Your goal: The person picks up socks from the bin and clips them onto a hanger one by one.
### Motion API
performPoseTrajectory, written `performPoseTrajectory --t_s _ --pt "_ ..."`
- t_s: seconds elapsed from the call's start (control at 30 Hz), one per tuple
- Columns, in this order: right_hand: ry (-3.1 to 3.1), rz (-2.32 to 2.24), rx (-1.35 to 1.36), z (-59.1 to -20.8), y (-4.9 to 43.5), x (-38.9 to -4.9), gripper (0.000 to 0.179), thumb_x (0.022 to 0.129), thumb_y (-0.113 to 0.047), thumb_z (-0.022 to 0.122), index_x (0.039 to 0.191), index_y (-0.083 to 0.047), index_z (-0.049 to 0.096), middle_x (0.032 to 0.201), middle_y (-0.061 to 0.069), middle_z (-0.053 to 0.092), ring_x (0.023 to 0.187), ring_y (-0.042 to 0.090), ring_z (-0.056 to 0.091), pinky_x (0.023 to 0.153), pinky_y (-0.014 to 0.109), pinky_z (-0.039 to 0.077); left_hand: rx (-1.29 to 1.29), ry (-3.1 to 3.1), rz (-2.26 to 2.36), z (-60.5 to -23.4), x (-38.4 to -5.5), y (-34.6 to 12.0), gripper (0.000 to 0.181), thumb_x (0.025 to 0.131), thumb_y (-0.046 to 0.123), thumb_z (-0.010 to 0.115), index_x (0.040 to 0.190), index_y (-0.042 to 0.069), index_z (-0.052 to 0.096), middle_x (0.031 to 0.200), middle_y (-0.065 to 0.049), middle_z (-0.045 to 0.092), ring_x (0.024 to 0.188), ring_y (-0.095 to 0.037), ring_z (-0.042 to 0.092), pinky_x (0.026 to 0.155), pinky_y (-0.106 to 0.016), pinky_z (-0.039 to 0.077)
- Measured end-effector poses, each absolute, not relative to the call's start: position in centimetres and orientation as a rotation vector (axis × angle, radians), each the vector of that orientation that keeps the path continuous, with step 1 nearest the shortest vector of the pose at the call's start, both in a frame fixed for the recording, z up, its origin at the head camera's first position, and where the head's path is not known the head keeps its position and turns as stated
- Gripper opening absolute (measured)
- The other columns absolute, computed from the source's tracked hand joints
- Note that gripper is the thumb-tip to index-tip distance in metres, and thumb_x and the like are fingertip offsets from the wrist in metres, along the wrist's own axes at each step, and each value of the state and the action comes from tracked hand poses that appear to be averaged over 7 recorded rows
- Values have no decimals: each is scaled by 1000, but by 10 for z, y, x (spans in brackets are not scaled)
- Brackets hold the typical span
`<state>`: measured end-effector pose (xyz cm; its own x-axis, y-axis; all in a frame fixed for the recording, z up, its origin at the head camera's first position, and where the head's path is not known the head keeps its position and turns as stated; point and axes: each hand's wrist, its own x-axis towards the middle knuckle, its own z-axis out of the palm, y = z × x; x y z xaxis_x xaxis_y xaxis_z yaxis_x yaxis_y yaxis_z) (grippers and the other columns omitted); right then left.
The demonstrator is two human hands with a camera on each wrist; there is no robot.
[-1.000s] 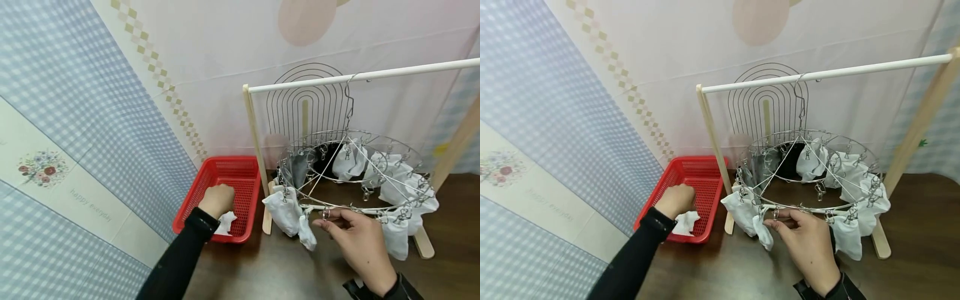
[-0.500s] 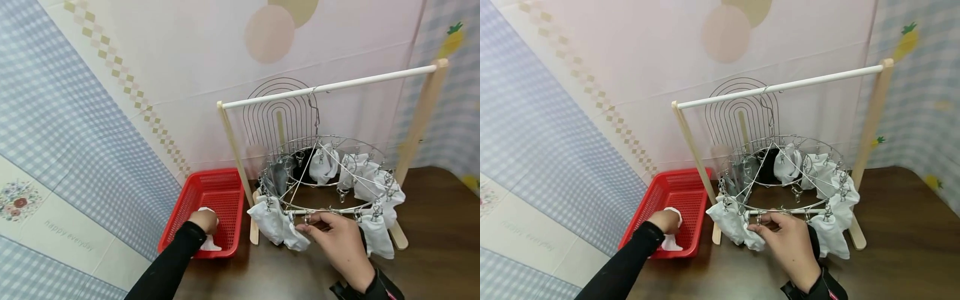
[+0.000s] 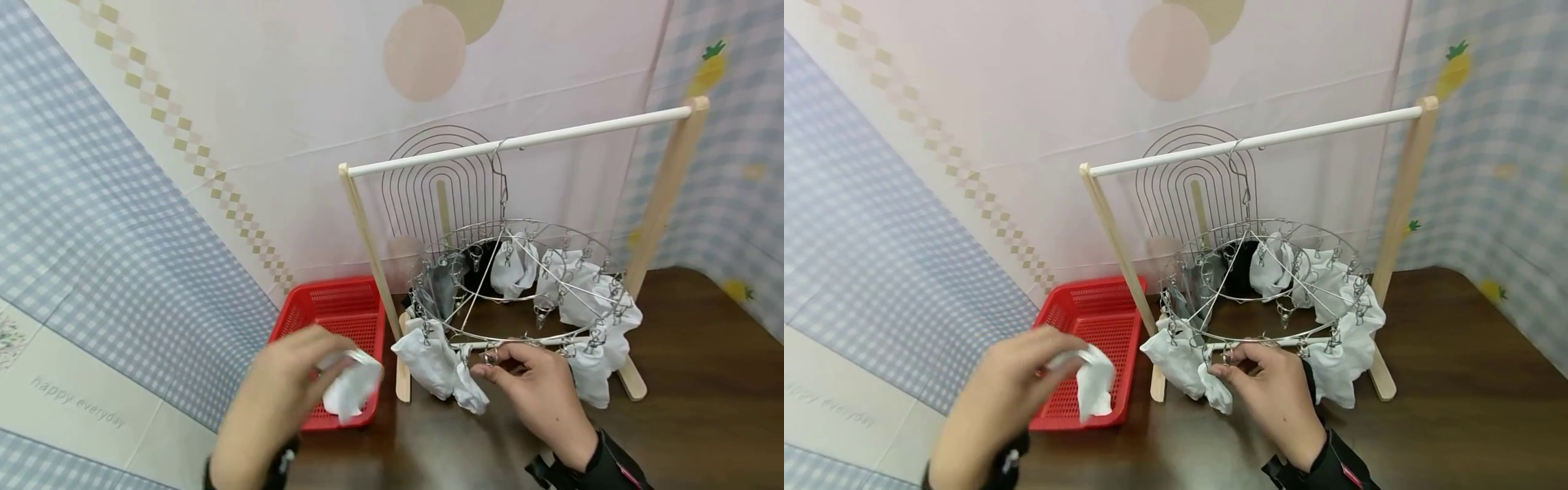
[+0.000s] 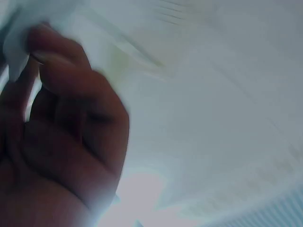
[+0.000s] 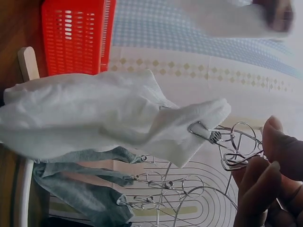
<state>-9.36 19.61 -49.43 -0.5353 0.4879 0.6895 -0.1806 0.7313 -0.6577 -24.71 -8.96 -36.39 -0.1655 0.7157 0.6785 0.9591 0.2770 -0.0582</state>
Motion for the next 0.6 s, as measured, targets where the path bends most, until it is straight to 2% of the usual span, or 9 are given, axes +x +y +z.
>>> performPoseTrajectory --t_s 0.1,0.23,0.3,0.47,0.6 --pt "-1976 908 -253 -494 197 -95 22 84 -13 98 85 -24 78 81 -11 79 65 -4 56 62 23 45 -1803 -1970 -485 -376 -220 -58 18 94 18 93 109 27 88 100 15 81 91 -1 75 85 -18 61" --pt "-1982 989 -289 -495 196 -95 21 85 -14 97 85 -22 78 80 -11 77 65 -2 57 63 24 47 -1974 -2147 -345 -397 -205 -10 12 102 23 85 114 26 88 105 14 84 100 0 77 92 -18 60" --pt "-1976 1074 -284 -497 196 -95 19 86 -12 96 86 -19 79 80 -10 78 69 -2 60 65 23 49 -1958 -2227 -309 -408 -206 8 9 101 22 85 109 25 87 101 13 84 97 0 76 89 -19 59" --pt "-1958 1399 -250 -494 198 -93 12 94 -6 89 90 -7 77 91 -10 83 82 1 70 72 24 55 -1912 -2284 -368 -425 -217 34 5 98 21 90 97 22 85 86 12 80 78 4 65 72 -14 50" --pt "-1967 1411 -257 -491 203 -92 12 97 -8 88 90 -8 77 94 -12 83 85 2 72 75 25 57 -1942 -2252 -464 -425 -224 47 11 99 15 86 90 19 82 78 12 74 70 5 55 67 -13 43"
